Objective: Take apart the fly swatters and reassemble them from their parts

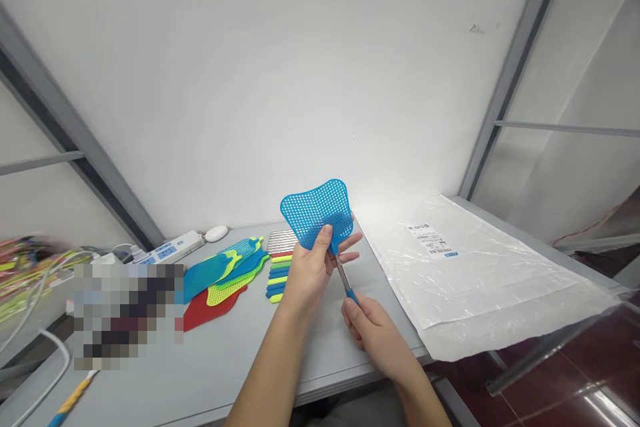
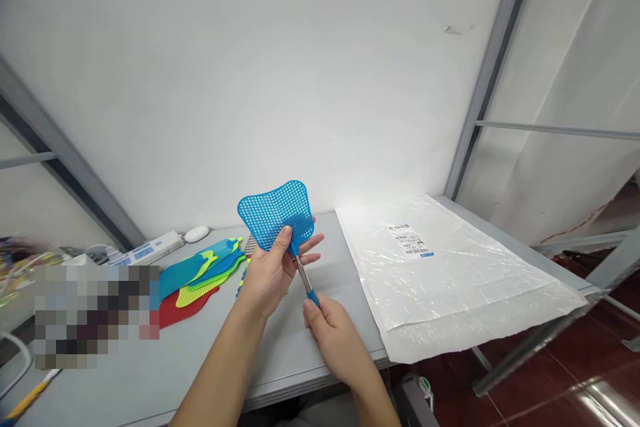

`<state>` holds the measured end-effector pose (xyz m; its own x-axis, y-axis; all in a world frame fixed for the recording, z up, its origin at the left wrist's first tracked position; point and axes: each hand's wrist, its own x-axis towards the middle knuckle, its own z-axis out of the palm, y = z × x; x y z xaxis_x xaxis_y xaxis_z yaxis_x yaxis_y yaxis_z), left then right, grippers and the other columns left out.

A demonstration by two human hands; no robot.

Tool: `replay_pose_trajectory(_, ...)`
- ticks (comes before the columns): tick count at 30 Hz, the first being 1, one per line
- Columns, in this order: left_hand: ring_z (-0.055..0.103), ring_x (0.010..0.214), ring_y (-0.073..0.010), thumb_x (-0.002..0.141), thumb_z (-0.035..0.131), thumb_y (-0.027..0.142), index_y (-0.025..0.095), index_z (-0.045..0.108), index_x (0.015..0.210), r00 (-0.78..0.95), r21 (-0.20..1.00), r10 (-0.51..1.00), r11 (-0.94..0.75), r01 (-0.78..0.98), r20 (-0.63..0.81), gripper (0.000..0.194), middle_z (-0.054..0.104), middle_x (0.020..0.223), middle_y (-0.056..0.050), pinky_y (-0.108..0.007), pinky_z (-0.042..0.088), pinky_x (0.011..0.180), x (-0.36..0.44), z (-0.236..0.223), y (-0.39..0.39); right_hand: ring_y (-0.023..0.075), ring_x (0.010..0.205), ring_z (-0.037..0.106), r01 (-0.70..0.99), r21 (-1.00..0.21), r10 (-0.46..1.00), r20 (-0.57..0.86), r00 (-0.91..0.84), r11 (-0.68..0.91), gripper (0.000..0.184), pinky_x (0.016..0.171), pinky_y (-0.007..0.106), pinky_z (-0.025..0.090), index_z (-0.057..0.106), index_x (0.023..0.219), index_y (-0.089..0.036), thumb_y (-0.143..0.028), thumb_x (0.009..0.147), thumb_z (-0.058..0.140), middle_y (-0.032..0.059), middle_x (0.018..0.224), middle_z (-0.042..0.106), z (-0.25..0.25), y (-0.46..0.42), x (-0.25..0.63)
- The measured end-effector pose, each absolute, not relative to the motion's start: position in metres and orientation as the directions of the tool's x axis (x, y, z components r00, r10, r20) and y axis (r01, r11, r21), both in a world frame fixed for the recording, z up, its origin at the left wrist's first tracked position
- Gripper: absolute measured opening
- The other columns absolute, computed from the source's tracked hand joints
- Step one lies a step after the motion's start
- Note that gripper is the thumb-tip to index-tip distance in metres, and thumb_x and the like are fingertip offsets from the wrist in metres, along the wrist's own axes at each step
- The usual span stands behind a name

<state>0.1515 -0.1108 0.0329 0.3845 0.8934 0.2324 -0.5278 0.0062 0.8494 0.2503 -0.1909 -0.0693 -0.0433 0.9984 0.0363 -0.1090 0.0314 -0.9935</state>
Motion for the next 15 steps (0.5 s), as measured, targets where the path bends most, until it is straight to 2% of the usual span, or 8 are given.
replay_pose_trajectory(4,0.072,0.095,-0.0266,0.09,0.062,0.037,0.02,0.058,0.122,0.401,0.816,0.887,0.05,-0.576,0.229,0.036,0.063,0.13,-0.012,-0.034,0.06,0.074,0.152,0.025,-0.109,0.0075,0.049,0.022,-0.061,-0.997,0.999,0.05,-0.004,0.049,0.042,0.046,0.023,0.017,0.048,0.079,-0.02,-0.058,0.094,0.043,-0.0087,0.055,0.027,-0.07,-0.189,0.247)
replay_pose_trajectory(6,0.073,0.089,-0.024,0.091,0.06,0.041,0.016,0.062,0.111,0.409,0.805,0.894,0.101,-0.584,0.184,0.032,0.064,0.127,-0.014,-0.035,0.059,0.077,0.155,0.018,-0.109,0.0077,0.049,0.022,-0.07,-0.997,0.999,0.042,-0.007,0.041,0.041,0.046,0.023,0.017,0.05,0.081,-0.02,-0.059,0.094,0.043,-0.0088,0.055,0.028,-0.071,-0.188,0.244)
replay_pose_trajectory(8,0.073,0.08,-0.0208,0.093,0.055,0.047,0.013,0.063,0.103,0.376,0.804,0.919,0.133,-0.579,0.118,0.036,0.068,0.12,-0.016,-0.033,0.057,0.077,0.159,0.009,-0.112,0.0079,0.049,0.023,-0.077,-0.996,0.999,0.038,-0.003,0.038,0.041,0.045,0.023,0.017,0.051,0.083,-0.02,-0.059,0.094,0.044,-0.0083,0.055,0.03,-0.073,-0.187,0.242)
replay_pose_trajectory(11,0.072,0.074,-0.0179,0.094,0.05,0.051,0.014,0.06,0.113,0.307,0.844,0.95,0.123,-0.522,0.051,0.043,0.072,0.108,-0.014,-0.03,0.055,0.073,0.166,-0.009,-0.125,0.0084,0.05,0.026,-0.123,-0.992,0.999,0.015,0.047,0.02,0.041,0.045,0.022,0.02,0.054,0.087,-0.02,-0.06,0.091,0.048,-0.0075,0.057,0.033,-0.074,-0.187,0.242)
replay_pose_trajectory(13,0.072,0.083,-0.0201,0.095,0.046,0.053,0.016,0.058,0.121,0.312,0.898,0.949,0.106,-0.428,0.037,0.047,0.072,0.11,-0.014,-0.032,0.054,0.077,0.169,-0.022,-0.14,0.0099,0.05,0.032,-0.16,-0.987,0.994,-0.025,0.111,-0.007,0.044,0.046,0.023,0.026,0.059,0.099,-0.02,-0.062,0.088,0.051,-0.0061,0.057,0.04,-0.071,-0.188,0.243)
replay_pose_trajectory(15,0.066,0.105,-0.0226,0.096,0.045,0.052,0.016,0.06,0.123,0.335,0.953,0.941,0.054,-0.298,0.051,0.047,0.067,0.122,-0.013,-0.035,0.05,0.093,0.168,-0.035,-0.157,0.0132,0.056,0.044,-0.15,-0.989,0.983,-0.037,0.181,-0.01,0.05,0.052,0.025,0.037,0.06,0.115,-0.021,-0.062,0.087,0.051,-0.0021,0.066,0.053,-0.066,-0.191,0.245)
